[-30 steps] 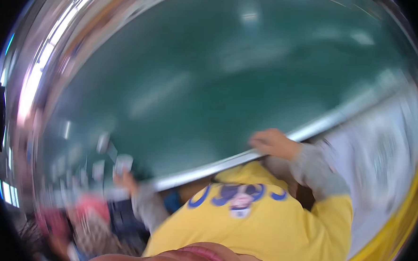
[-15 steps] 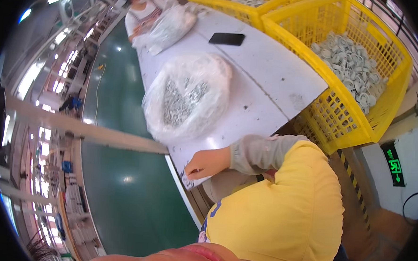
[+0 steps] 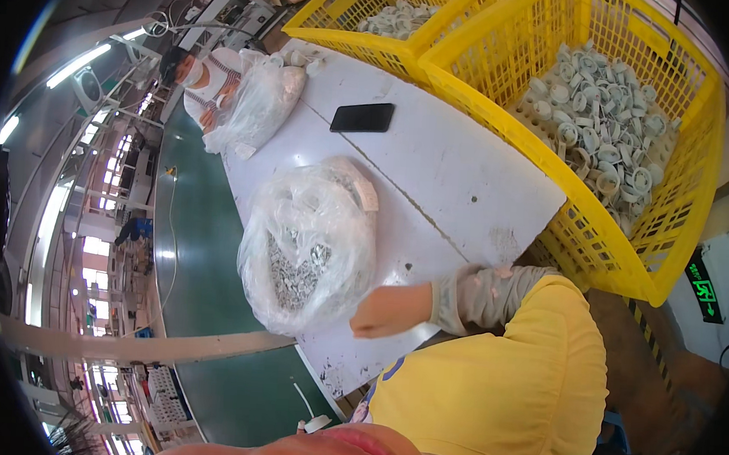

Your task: The person assembles LED light fixtures by taking plastic components from a bag and attaching them onto the light housings by hand.

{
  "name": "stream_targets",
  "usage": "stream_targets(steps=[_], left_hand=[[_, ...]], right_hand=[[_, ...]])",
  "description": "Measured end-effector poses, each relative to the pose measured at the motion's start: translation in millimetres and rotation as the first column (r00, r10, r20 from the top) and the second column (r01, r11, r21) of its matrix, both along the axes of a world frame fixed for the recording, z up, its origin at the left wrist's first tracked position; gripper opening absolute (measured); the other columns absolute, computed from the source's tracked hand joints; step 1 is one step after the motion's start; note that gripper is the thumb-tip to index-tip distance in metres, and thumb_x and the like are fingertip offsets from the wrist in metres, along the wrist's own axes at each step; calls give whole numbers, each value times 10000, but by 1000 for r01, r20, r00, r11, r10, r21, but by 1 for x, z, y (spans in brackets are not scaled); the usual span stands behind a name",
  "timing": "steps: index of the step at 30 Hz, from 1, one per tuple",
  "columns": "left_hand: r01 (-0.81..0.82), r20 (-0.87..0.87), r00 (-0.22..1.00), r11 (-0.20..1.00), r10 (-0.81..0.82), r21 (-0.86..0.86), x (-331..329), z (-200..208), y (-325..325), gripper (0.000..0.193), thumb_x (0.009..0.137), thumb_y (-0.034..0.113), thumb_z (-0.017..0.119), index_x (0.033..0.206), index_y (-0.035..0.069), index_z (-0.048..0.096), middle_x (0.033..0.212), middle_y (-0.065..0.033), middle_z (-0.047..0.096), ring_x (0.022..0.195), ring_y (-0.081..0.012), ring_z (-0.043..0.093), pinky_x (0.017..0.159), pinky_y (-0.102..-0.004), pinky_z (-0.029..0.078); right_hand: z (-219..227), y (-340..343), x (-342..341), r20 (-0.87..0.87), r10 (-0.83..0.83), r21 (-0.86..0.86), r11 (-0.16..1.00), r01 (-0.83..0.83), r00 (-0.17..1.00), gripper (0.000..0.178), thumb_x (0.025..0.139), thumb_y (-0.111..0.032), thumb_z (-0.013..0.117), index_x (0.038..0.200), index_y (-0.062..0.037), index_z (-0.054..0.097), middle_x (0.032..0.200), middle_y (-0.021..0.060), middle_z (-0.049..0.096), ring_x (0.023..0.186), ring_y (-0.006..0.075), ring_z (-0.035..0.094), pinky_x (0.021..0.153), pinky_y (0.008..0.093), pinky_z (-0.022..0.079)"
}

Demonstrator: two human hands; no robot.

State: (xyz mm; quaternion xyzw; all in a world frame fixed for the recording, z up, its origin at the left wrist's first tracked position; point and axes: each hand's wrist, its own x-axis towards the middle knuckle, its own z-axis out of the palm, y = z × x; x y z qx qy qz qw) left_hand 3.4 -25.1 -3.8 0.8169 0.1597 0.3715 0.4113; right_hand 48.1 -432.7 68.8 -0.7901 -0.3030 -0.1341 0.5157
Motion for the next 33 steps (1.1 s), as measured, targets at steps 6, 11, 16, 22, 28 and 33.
stream_targets(steps=[6, 11, 16, 22, 28, 33], left_hand=[[-143, 40, 988, 981, 149, -130, -11, 9, -23, 137, 819, 37, 545, 930, -31, 501, 885, -127, 546, 797, -193, 536, 736, -314, 475], [-74, 103, 988, 941, 114, -331, 3, 17, -37, 153, 835, 76, 540, 931, -29, 485, 882, -123, 529, 816, -191, 532, 750, -316, 468], [-194, -128, 973, 981, 190, -19, 4, 9, -28, 208, 829, 86, 552, 971, -32, 455, 899, -121, 520, 815, -199, 540, 746, -312, 484], [-66, 70, 993, 950, 92, -306, 5, -5, -21, 245, 801, 67, 541, 993, -62, 458, 902, -157, 536, 773, -213, 571, 709, -297, 527], [-57, -37, 998, 971, 50, -234, 8, -4, -23, 309, 747, 19, 486, 1036, -76, 439, 907, -169, 541, 779, -238, 585, 708, -301, 531], [-111, -88, 991, 988, 102, -104, 9, -13, -13, 344, 753, 41, 517, 1069, -61, 431, 948, -157, 534, 785, -231, 567, 655, -302, 515]], right_hand=[[11, 5, 4, 164, -13, -96, 995, 29, 986, 193, 843, -225, 528, 717, -82, 547, 611, 76, 511, 609, 238, 547, 575, 349, 456], [8, 5, 4, 193, 10, -156, 988, 21, 981, 143, 842, -196, 556, 771, -72, 562, 653, 37, 517, 630, 187, 531, 536, 313, 452], [11, 3, 3, 167, 7, -151, 988, 18, 986, 144, 840, -193, 558, 772, -66, 564, 665, 42, 533, 623, 190, 533, 532, 318, 453], [14, 3, 4, 187, 30, -135, 991, -5, 982, 141, 837, -192, 563, 781, -63, 565, 656, 45, 522, 616, 191, 532, 525, 317, 451], [16, -5, 5, 220, -56, -136, 987, 87, 974, 138, 830, -185, 573, 766, -65, 557, 628, 37, 486, 596, 180, 516, 508, 309, 441], [11, 0, 7, 248, -62, -88, 992, 87, 967, 137, 827, -185, 574, 757, -69, 552, 624, 37, 481, 591, 178, 513, 508, 307, 439]])
